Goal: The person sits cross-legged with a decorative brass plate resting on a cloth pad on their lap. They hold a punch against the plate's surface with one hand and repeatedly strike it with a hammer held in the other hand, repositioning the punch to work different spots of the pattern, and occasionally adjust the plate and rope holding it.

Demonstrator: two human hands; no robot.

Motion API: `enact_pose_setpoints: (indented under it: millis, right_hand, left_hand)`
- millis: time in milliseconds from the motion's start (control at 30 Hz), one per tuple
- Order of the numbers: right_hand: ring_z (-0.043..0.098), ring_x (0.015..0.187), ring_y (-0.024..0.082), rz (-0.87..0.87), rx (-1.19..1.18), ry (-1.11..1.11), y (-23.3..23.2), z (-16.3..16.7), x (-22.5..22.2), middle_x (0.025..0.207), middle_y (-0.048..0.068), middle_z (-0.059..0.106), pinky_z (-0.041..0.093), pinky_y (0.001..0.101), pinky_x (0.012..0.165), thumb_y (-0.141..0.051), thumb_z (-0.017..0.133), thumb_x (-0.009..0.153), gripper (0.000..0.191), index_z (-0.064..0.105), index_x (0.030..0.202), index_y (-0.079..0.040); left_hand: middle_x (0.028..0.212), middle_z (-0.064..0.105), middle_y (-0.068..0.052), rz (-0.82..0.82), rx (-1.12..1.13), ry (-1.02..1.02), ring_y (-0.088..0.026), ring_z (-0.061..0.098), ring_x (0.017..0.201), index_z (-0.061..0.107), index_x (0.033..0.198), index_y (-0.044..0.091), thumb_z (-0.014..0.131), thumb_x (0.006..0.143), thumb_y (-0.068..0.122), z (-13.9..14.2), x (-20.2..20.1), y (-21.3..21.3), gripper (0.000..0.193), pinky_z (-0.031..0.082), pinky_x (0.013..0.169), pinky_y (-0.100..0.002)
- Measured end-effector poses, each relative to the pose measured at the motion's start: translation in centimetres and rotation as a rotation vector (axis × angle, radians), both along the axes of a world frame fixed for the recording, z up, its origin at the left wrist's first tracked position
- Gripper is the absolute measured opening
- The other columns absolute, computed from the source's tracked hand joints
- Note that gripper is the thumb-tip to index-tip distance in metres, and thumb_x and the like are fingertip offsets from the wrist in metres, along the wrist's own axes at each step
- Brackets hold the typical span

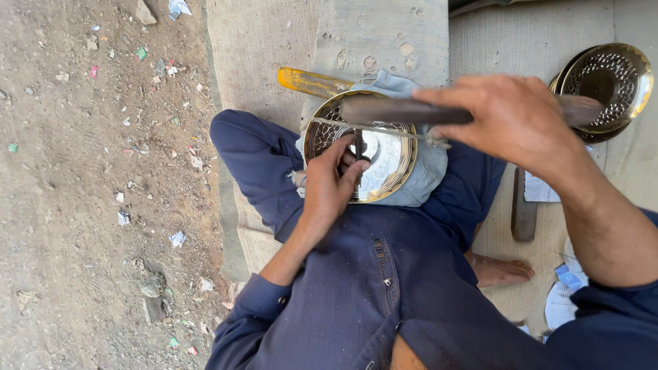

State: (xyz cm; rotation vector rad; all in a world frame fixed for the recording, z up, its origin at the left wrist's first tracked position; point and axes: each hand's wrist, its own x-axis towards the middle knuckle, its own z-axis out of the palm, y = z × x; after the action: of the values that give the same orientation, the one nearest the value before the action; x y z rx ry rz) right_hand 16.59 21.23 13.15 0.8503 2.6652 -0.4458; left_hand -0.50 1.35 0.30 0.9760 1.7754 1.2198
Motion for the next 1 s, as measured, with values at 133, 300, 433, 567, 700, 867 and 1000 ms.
enact_pose_setpoints:
  millis: [133, 300, 433, 567, 700, 867, 1000]
  right_hand:
    - [0.072, 0.090, 0.030, 0.151, 0.048, 0.154, 0.9, 0.2, -2.2, 0.102, 0.005, 0.074, 0.057, 0.0446, 0.074, -0.036, 0.084, 0.081, 0.066, 0.062, 0.143, -0.036]
    - [0.071, 0.088, 0.030, 0.165, 0.042, 0.193, 1.1, 0.7, -4.0, 0.099, 0.007, 0.073, 0.057, 0.0456, 0.076, -0.037, 0.083, 0.084, 0.067, 0.060, 0.148, -0.036]
    - [0.073, 0.087, 0.029, 0.221, 0.132, 0.003, 1.3, 1.1, -4.0, 0.094, 0.004, 0.074, 0.056, 0.0466, 0.071, -0.041, 0.083, 0.077, 0.068, 0.063, 0.142, -0.041]
    - [0.071, 0.085, 0.031, 0.194, 0.127, 0.349, 0.9, 1.2, -2.9, 0.098, 0.008, 0.073, 0.057, 0.0428, 0.073, -0.035, 0.080, 0.087, 0.066, 0.062, 0.149, -0.025]
    - [0.072, 0.080, 0.029, 0.070, 0.086, 0.056, 0.2, 1.2, -1.1, 0.100, 0.005, 0.075, 0.057, 0.0435, 0.069, -0.041, 0.080, 0.081, 0.063, 0.063, 0.142, -0.037]
    - [0.072, 0.080, 0.024, -0.088, 0.036, -0.280, -1.1, 0.5, 2.6, 0.095, 0.004, 0.075, 0.057, 0.0389, 0.070, -0.043, 0.081, 0.085, 0.068, 0.058, 0.149, -0.043]
    - [0.069, 0.074, 0.023, -0.340, -0.123, 0.347, -3.6, -1.3, 5.9, 0.096, 0.009, 0.074, 0.052, 0.0393, 0.067, -0.030, 0.083, 0.083, 0.065, 0.065, 0.145, -0.026]
  left_hand:
    - [0.072, 0.063, -0.004, 0.099, 0.030, 0.072, -0.009, 0.059, 0.062, 0.060, 0.132, -0.003, 0.077, 0.091, 0.003, 0.3, 0.7, -0.9, 0.045, 0.049, 0.058, -0.025]
    - [0.071, 0.064, -0.003, 0.171, -0.015, 0.094, -0.008, 0.064, 0.062, 0.058, 0.124, -0.002, 0.077, 0.092, 0.006, 0.5, 1.3, -1.0, 0.038, 0.051, 0.055, -0.024]
    - [0.071, 0.063, -0.003, 0.164, -0.017, 0.060, -0.009, 0.061, 0.061, 0.058, 0.129, -0.002, 0.077, 0.091, 0.004, 0.7, 1.3, -1.0, 0.042, 0.050, 0.055, -0.025]
    - [0.071, 0.063, -0.004, 0.131, 0.003, 0.059, -0.009, 0.060, 0.062, 0.059, 0.132, -0.002, 0.077, 0.091, 0.003, 0.8, 1.0, -1.1, 0.045, 0.049, 0.057, -0.025]
    - [0.073, 0.064, -0.004, 0.023, 0.028, -0.004, -0.009, 0.057, 0.063, 0.061, 0.132, -0.003, 0.079, 0.090, 0.003, 0.3, 0.5, -0.6, 0.046, 0.048, 0.058, -0.025]
    - [0.071, 0.066, -0.004, -0.156, -0.004, -0.122, -0.006, 0.058, 0.058, 0.062, 0.134, -0.001, 0.080, 0.087, 0.005, -0.3, -0.9, 0.5, 0.051, 0.048, 0.055, -0.025]
    - [0.070, 0.067, -0.003, -0.383, 0.041, -0.072, -0.006, 0.059, 0.056, 0.066, 0.131, 0.001, 0.081, 0.087, 0.006, -0.2, -2.2, 1.7, 0.047, 0.048, 0.055, -0.026]
